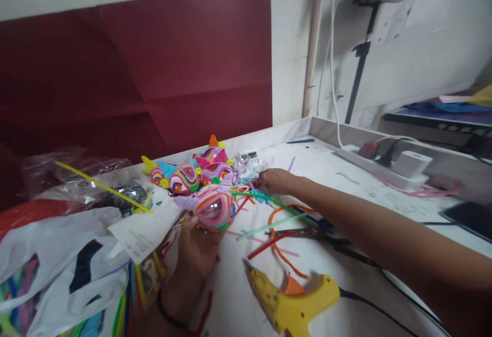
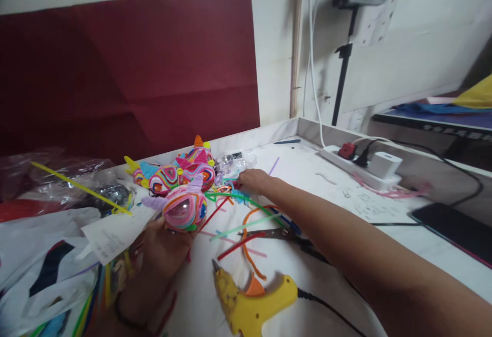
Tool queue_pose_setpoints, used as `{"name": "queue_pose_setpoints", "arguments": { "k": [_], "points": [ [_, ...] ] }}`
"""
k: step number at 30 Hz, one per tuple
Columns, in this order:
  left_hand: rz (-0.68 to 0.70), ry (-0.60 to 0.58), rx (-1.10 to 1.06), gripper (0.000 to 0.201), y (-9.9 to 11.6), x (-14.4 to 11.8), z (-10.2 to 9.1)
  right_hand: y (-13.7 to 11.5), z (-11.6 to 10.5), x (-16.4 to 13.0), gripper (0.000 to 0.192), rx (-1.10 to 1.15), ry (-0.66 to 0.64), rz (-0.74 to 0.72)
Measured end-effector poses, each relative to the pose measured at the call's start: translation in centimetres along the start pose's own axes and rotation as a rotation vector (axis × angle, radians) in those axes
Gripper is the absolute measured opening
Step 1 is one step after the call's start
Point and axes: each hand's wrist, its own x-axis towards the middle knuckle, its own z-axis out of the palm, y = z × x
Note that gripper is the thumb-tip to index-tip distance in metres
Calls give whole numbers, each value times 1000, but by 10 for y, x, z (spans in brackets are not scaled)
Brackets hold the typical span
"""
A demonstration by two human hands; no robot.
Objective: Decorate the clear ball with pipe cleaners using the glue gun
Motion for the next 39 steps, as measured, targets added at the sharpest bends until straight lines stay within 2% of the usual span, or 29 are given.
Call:
{"name": "queue_pose_setpoints", "arguments": {
  "k": [5,9,18,26,31,34,36,39],
  "points": [
    [5,5,19,21,-1,-1,-1,1,4,-1,27,-134,-35,-77],
    [11,-10,33,27,-5,-7,3,6,0,-10,28,-197,-46,-82],
    [14,-115,43,24,-16,-22,11,18,-20,-45,34,-229,-53,79],
    [33,-138,37,24,-18,-19,8,31,-20,-66,31,-134,-102,191],
    [43,-95,38,18,-21,-17,9,18,-23,-48,35,-3,5,51],
    [37,-48,39,24,-20,-16,7,3,-20,-27,36,55,38,-36],
    [39,-15,41,25,-20,-15,5,-3,-15,-12,31,55,13,-31],
    [41,-10,44,20,-20,-14,4,-6,-6,5,20,21,-23,51]
  ]
}}
